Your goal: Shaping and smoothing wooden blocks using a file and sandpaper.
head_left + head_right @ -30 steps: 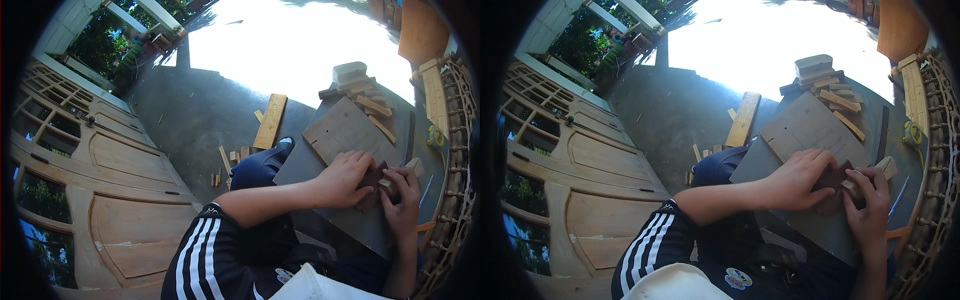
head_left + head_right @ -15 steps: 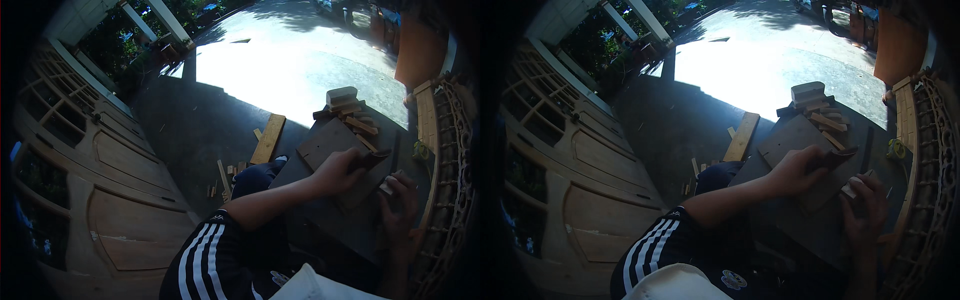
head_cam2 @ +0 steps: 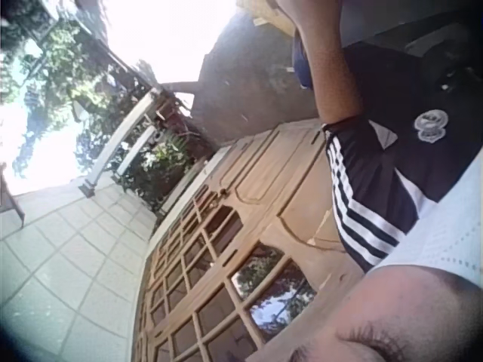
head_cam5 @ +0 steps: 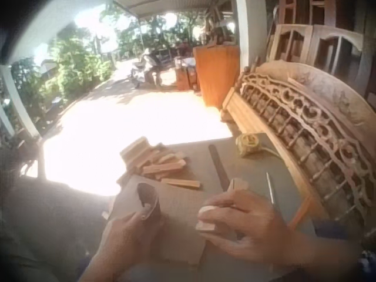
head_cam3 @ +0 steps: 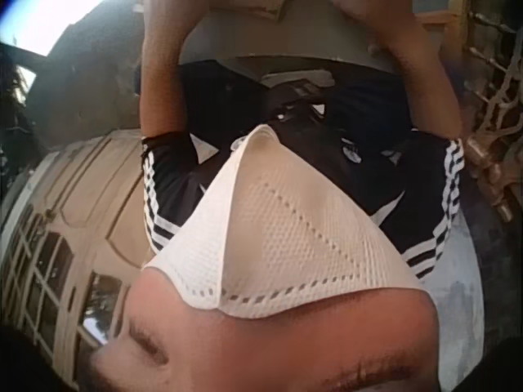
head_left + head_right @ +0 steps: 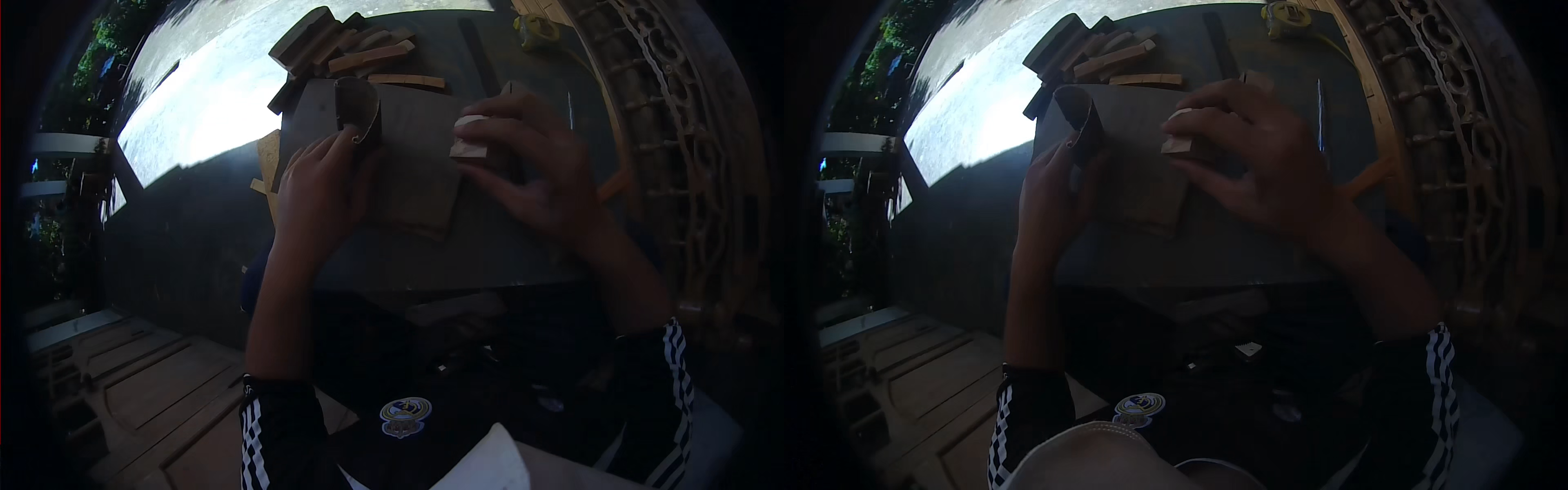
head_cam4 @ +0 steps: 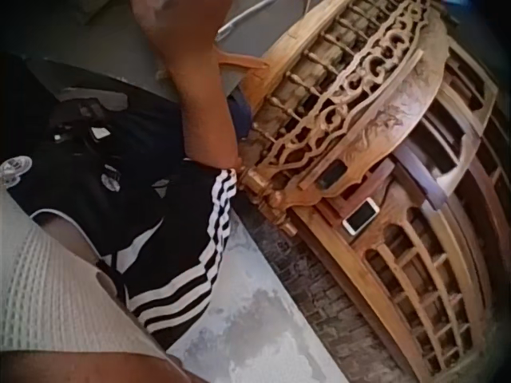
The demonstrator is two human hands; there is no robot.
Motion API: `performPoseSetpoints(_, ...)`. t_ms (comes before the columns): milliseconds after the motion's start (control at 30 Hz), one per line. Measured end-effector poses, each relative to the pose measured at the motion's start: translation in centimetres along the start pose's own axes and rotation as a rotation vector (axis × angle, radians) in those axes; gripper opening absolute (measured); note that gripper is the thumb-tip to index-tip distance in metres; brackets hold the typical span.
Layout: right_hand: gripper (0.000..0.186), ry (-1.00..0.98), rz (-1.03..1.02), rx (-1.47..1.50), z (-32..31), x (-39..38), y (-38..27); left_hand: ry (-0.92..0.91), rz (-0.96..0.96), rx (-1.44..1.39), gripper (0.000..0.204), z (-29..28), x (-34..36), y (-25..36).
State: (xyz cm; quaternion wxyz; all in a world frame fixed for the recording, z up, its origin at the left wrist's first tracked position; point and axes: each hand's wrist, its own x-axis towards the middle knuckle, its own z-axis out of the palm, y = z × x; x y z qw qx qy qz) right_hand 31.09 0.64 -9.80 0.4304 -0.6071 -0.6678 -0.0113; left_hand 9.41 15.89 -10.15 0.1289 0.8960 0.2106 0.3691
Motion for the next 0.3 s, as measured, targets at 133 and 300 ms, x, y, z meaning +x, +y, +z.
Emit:
performPoseSetpoints(133, 0.032, 0.034, -0.030, 0.060, 0.4, -0.9, 0.3, 0.238, -0.011, -0.256, 0.019, 0.4, -0.4, 0.2)
performPoseSetpoints(300, 0.030, -0.002, 0.004, 0.084, 0.4, -1.7, -0.3, -0.215, -0.216, -0.036, 0.023, 1.1, -1.1, -0.8)
